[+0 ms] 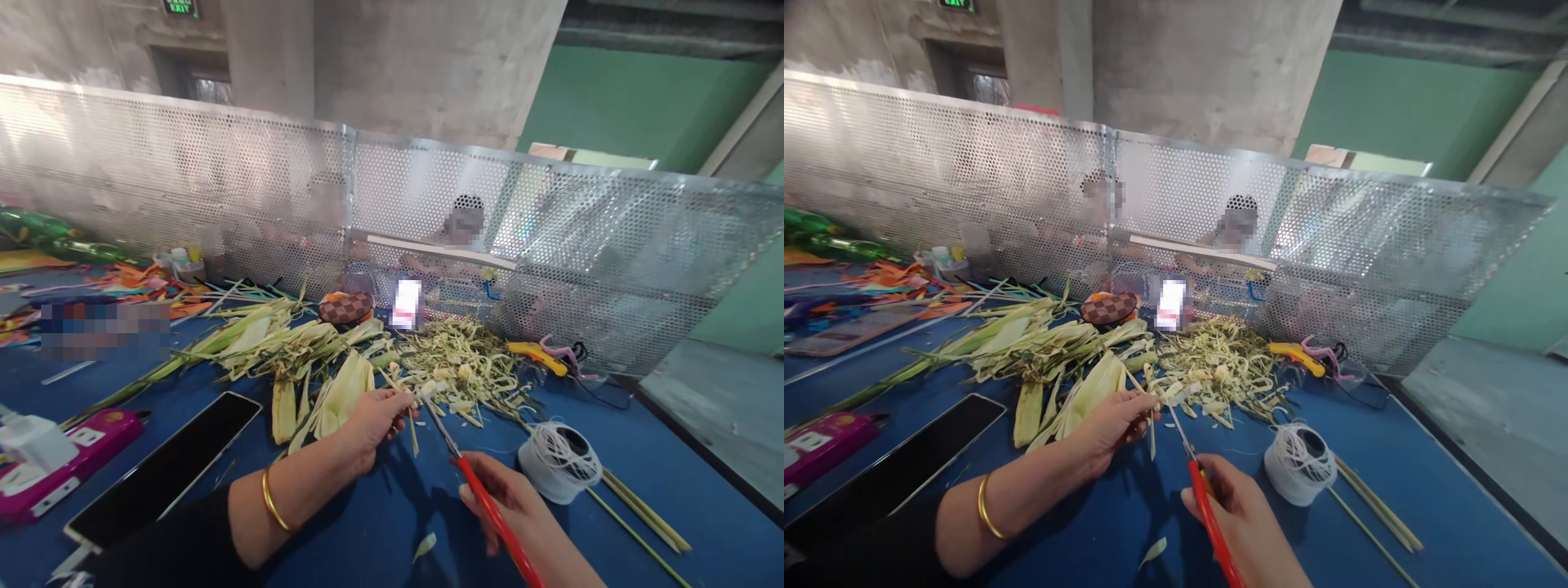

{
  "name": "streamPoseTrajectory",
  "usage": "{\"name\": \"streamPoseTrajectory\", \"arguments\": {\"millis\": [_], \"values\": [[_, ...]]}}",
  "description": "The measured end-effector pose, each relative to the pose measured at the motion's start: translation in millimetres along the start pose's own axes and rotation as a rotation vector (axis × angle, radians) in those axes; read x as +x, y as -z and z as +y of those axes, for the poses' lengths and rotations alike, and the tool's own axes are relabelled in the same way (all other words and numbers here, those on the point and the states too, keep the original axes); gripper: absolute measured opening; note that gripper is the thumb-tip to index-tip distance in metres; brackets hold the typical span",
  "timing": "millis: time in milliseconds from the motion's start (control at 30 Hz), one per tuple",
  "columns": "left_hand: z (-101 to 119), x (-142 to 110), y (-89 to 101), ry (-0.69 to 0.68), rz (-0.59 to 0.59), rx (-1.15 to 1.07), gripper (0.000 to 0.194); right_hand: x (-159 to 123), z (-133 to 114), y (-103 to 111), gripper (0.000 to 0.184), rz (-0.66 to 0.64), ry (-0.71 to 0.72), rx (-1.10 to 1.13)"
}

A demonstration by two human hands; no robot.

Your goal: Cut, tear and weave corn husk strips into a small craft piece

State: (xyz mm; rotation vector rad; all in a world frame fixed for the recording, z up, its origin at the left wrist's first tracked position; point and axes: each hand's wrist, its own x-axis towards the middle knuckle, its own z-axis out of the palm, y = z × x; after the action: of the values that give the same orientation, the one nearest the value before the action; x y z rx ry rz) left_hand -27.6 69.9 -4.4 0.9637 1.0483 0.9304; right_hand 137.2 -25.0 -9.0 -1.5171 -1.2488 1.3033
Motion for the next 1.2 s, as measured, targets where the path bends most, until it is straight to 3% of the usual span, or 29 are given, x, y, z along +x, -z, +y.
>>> {"name": "streamPoseTrajectory", "arguments": {"millis": [133,400,633,767,900,967,1067,1200], "values": [[-2.3,-1.6,-2.7,-0.004,-0.046,0.070,0.016,-3.2,-5.2,-0.9,0.067,0.001,-0.029,0.003],[-2.8,0.6,-2.7,0.020,-0.025,0.091,0.013,-3.2,-0.2,-2.9,0.066,-0.025,-0.016,-0.029],[-1.0,4.2,2.8,-0.036,0.050,0.022,0.016,2.1,13.2,6.9,0.059,0.027,0.042,0.160],[-2.4,9.7,7.3,-0.110,0.080,0.119,0.015,-4.3,7.9,8.4,0.058,0.024,0.045,0.292],[0.9,10.7,10.7,-0.160,0.144,0.303,0.014,-11.0,0.7,5.9,0.051,0.185,0.087,0.452],[6.0,7.2,10.6,-0.156,0.164,0.450,0.014,-10.9,-0.8,5.8,0.051,0.211,0.113,0.401],[15.1,-2.3,6.9,-0.134,0.092,0.624,0.015,-8.5,-1.4,4.7,0.049,0.168,0.148,0.219],[22.1,-17.3,-2.6,-0.104,-0.045,0.614,0.018,-4.9,-2.5,-0.2,0.051,0.220,0.213,0.177]]}}
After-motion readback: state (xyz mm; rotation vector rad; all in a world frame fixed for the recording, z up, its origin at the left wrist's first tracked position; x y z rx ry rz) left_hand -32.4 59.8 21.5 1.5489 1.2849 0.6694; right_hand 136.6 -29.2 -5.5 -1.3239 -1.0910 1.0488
